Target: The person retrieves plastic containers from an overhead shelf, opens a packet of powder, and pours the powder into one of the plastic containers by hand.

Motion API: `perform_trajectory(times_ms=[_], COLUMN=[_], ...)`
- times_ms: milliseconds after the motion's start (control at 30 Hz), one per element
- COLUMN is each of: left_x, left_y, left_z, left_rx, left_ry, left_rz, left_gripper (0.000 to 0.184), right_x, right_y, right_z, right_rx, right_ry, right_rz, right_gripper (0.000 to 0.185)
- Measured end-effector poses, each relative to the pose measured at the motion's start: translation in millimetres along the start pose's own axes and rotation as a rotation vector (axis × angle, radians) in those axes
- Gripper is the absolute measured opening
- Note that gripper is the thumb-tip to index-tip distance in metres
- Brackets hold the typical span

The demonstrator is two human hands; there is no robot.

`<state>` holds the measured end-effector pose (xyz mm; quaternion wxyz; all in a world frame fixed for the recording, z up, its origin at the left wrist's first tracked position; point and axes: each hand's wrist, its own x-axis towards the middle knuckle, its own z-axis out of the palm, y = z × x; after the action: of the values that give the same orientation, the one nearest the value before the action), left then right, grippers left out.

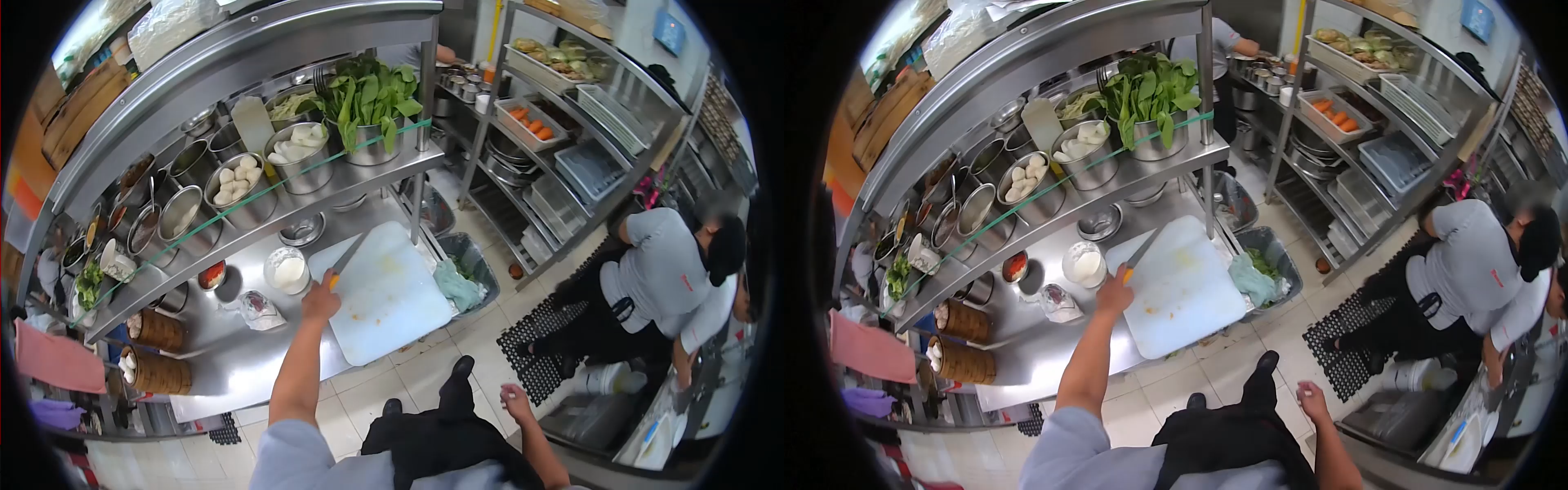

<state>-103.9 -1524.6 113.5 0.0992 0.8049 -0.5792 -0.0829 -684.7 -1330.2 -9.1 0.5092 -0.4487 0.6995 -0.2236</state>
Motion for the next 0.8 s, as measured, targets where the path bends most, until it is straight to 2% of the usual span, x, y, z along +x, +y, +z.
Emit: perform_trajectory(times_ms=[33, 100, 200, 233, 300, 367, 500, 567, 633, 667, 700, 767, 800], left_x=[-10.4, -43.7, -92.0, -102.3, -125.8, -146.4, -173.0, -182.7, -192.1, -202.8, -213.7, -227.1, -235.1], left_y=[-10.6, -33.0, -48.3, -39.4, -8.0, 28.4, 78.5, 98.4, 108.5, 90.5, 94.8, 109.0, 98.8], left_z=[2.4, 10.7, 44.6, 44.8, 48.8, 46.4, 65.4, 66.1, 66.1, 90.7, 84.8, 66.6, 86.6], left_rx=[0.013, -0.113, -0.237, -0.225, -0.244, -0.242, -0.257, -0.259, -0.351, -0.478, -0.475, -0.843, -0.971], left_ry=[0.002, 0.06, 0.059, 0.066, -0.04, -0.115, -0.017, -0.003, 0.108, 0.255, 0.254, 0.117, 0.103], left_rz=[-0.028, -0.114, -0.193, -0.218, -0.312, -0.316, -0.227, -0.214, -0.508, -0.481, -0.488, -0.823, -0.824], left_gripper=[0.047, 0.045, 0.042, 0.042, 0.039, 0.038, 0.037, 0.036, 0.036, 0.043, 0.043, 0.05, 0.054], right_x=[25.5, 90.7, 118.0, 128.9, 163.1, 178.5, 242.9, 264.3, 267.0, 267.4, 267.7, 274.2, 280.8], right_y=[-25.1, -46.3, -171.2, -205.5, -244.1, -291.2, -292.8, -280.5, -278.1, -276.6, -272.5, -262.7, -256.6], right_z=[-0.7, 5.1, 14.0, 16.7, 27.0, 32.5, 59.9, 68.2, 69.3, 68.1, 64.4, 51.6, 43.9], right_rx=[-0.041, -0.21, -0.295, -0.333, -0.516, -0.689, -0.882, -0.918, -0.909, -0.907, -0.905, -0.668, -0.664], right_ry=[-0.033, -0.052, -0.172, -0.24, -0.141, -0.212, -0.366, -0.501, -0.503, -0.491, -0.498, -0.531, -0.529], right_rz=[-0.08, -0.454, -0.597, -0.607, -1.049, -1.134, -1.188, -1.171, -1.125, -1.074, -1.075, -0.987, -0.986], right_gripper=[0.029, 0.033, 0.047, 0.052, 0.062, 0.069, 0.066, 0.056, 0.051, 0.046, 0.046, 0.044, 0.044])
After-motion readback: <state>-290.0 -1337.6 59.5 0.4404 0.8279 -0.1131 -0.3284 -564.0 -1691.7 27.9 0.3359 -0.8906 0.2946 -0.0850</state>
